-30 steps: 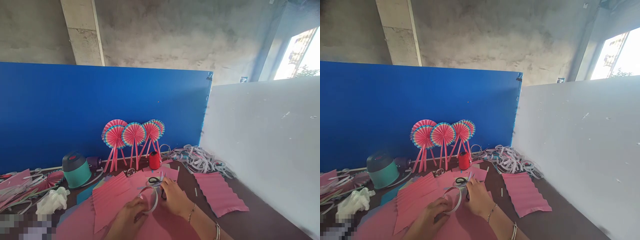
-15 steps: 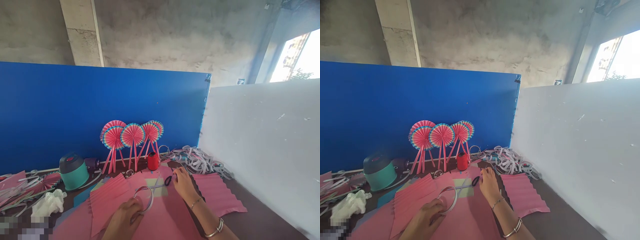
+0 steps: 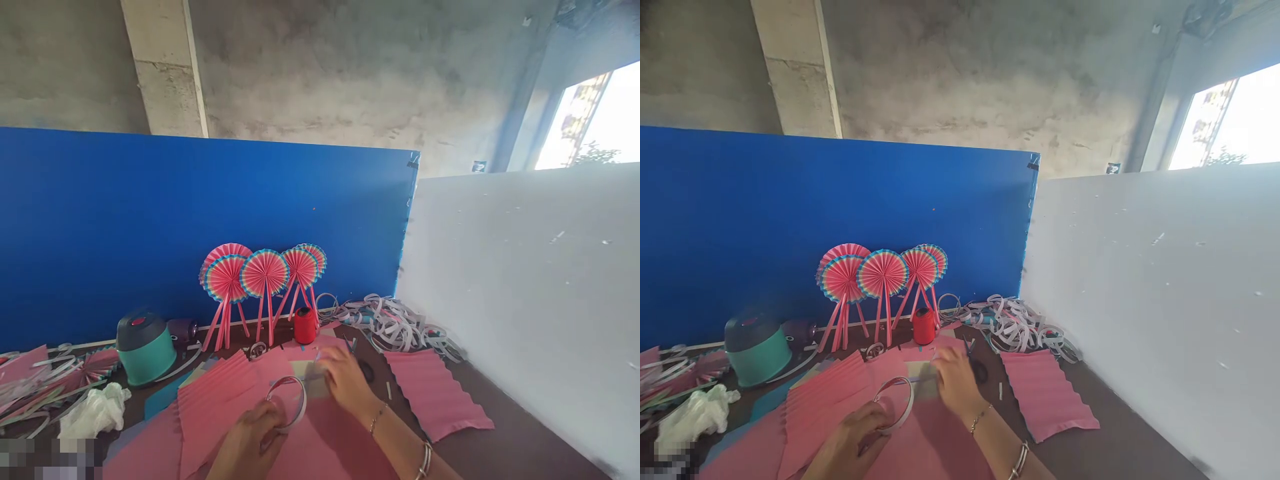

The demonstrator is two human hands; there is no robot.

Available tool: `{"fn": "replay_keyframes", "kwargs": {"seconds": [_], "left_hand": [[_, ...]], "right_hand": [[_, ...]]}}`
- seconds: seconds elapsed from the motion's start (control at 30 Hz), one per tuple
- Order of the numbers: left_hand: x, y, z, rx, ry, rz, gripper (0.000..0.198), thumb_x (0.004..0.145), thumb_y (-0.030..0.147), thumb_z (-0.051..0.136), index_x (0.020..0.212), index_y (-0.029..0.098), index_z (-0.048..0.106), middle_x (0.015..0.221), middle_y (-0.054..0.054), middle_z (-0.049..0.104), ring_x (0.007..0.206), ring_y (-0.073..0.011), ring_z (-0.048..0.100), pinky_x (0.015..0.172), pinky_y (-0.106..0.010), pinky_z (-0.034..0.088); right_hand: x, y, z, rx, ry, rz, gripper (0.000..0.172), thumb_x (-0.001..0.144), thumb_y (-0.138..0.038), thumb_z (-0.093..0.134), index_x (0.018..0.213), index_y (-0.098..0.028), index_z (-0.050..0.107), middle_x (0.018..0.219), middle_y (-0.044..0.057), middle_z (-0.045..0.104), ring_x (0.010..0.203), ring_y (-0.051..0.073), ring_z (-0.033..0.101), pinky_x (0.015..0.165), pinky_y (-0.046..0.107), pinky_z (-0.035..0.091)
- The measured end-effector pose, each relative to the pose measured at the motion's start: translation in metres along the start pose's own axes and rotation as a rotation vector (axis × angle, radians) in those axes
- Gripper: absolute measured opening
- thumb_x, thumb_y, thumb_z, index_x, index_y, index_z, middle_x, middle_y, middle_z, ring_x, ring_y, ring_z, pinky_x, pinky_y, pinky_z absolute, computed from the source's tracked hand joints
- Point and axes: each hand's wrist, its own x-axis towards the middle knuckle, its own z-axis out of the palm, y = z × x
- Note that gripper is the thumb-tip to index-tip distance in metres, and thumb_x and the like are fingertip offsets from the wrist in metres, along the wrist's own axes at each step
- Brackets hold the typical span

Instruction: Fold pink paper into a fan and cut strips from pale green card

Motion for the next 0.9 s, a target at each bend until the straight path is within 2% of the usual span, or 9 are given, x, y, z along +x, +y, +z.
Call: {"fn": "replay_keyframes", "kwargs": {"seconds": [0.07, 0.13, 0.23, 0.33, 0.43, 0.53, 0.7, 0.9], "left_hand": [[0.0, -0.001, 0.001, -0.012, 0.006, 0.008, 0.016, 0.078, 0.018, 0.048, 0.076, 0.024, 0.063, 0.084, 0.0, 0.066, 0.077, -0.0137, 0.062, 0.068, -0.019, 0.047], [0.0, 0.0, 0.0, -0.013, 0.006, 0.005, 0.017, 0.078, 0.017, 0.047, 0.078, 0.024, 0.063, 0.085, 0.0, 0.066, 0.079, -0.014, 0.062, 0.07, -0.02, 0.047], [0.0, 0.003, -0.002, 0.006, -0.02, -0.023, 0.019, 0.077, 0.015, 0.047, 0.079, 0.023, 0.064, 0.089, -0.001, 0.066, 0.082, -0.0155, 0.062, 0.071, -0.021, 0.047], [0.0, 0.007, -0.005, -0.01, -0.052, -0.058, 0.022, 0.075, 0.014, 0.046, 0.08, 0.024, 0.065, 0.09, -0.001, 0.066, 0.082, -0.0158, 0.061, 0.069, -0.022, 0.046], [0.0, 0.008, -0.006, -0.052, -0.052, -0.035, 0.026, 0.076, 0.014, 0.044, 0.084, 0.025, 0.065, 0.091, 0.0, 0.065, 0.081, -0.0144, 0.061, 0.07, -0.021, 0.046], [0.0, 0.008, -0.006, -0.053, -0.042, -0.02, 0.026, 0.076, 0.013, 0.043, 0.08, 0.024, 0.065, 0.087, 0.0, 0.065, 0.08, -0.0141, 0.06, 0.069, -0.021, 0.045], [0.0, 0.008, -0.005, -0.035, -0.016, -0.006, 0.023, 0.077, 0.015, 0.043, 0.077, 0.023, 0.064, 0.085, -0.001, 0.064, 0.077, -0.0143, 0.059, 0.066, -0.021, 0.045], [0.0, 0.007, -0.003, 0.018, -0.025, 0.016, 0.021, 0.078, 0.017, 0.043, 0.072, 0.022, 0.062, 0.079, -0.001, 0.062, 0.07, -0.0132, 0.058, 0.062, -0.02, 0.044]], "right_hand": [[0.007, -0.009, 0.005, 0.098, -0.146, -0.141, 0.041, 0.074, -0.008, 0.046, 0.11, -0.022, 0.061, 0.118, 0.005, 0.058, 0.108, 0.02, 0.048, 0.093, 0.031, 0.033], [0.014, -0.015, 0.007, 0.099, -0.205, -0.172, 0.042, 0.071, -0.009, 0.048, 0.11, -0.019, 0.061, 0.112, 0.007, 0.061, 0.106, 0.021, 0.049, 0.094, 0.032, 0.033], [0.021, -0.019, 0.003, 0.031, -0.227, -0.126, 0.033, 0.067, -0.012, 0.054, 0.097, -0.017, 0.067, 0.1, 0.009, 0.064, 0.104, 0.024, 0.05, 0.09, 0.034, 0.034], [0.025, -0.017, -0.004, 0.023, -0.254, -0.075, 0.023, 0.063, -0.012, 0.056, 0.081, -0.018, 0.07, 0.092, 0.007, 0.068, 0.097, 0.023, 0.054, 0.085, 0.032, 0.036], [0.027, -0.009, -0.01, 0.047, -0.253, -0.007, 0.019, 0.062, -0.012, 0.056, 0.069, -0.021, 0.07, 0.08, 0.002, 0.07, 0.086, 0.02, 0.059, 0.078, 0.029, 0.038], [0.027, 0.003, -0.016, 0.073, -0.245, 0.091, 0.018, 0.061, -0.011, 0.056, 0.062, -0.022, 0.07, 0.066, 0.0, 0.07, 0.071, 0.018, 0.06, 0.069, 0.026, 0.038], [0.033, 0.015, -0.025, 0.139, -0.229, 0.193, 0.02, 0.07, -0.018, 0.053, 0.069, -0.017, 0.073, 0.061, 0.003, 0.069, 0.058, 0.015, 0.059, 0.053, 0.022, 0.036], [0.052, 0.006, -0.009, 0.184, -0.211, 0.211, 0.023, 0.073, -0.017, 0.052, 0.077, -0.02, 0.074, 0.073, 0.001, 0.071, 0.067, 0.014, 0.061, 0.055, 0.02, 0.036]]}}
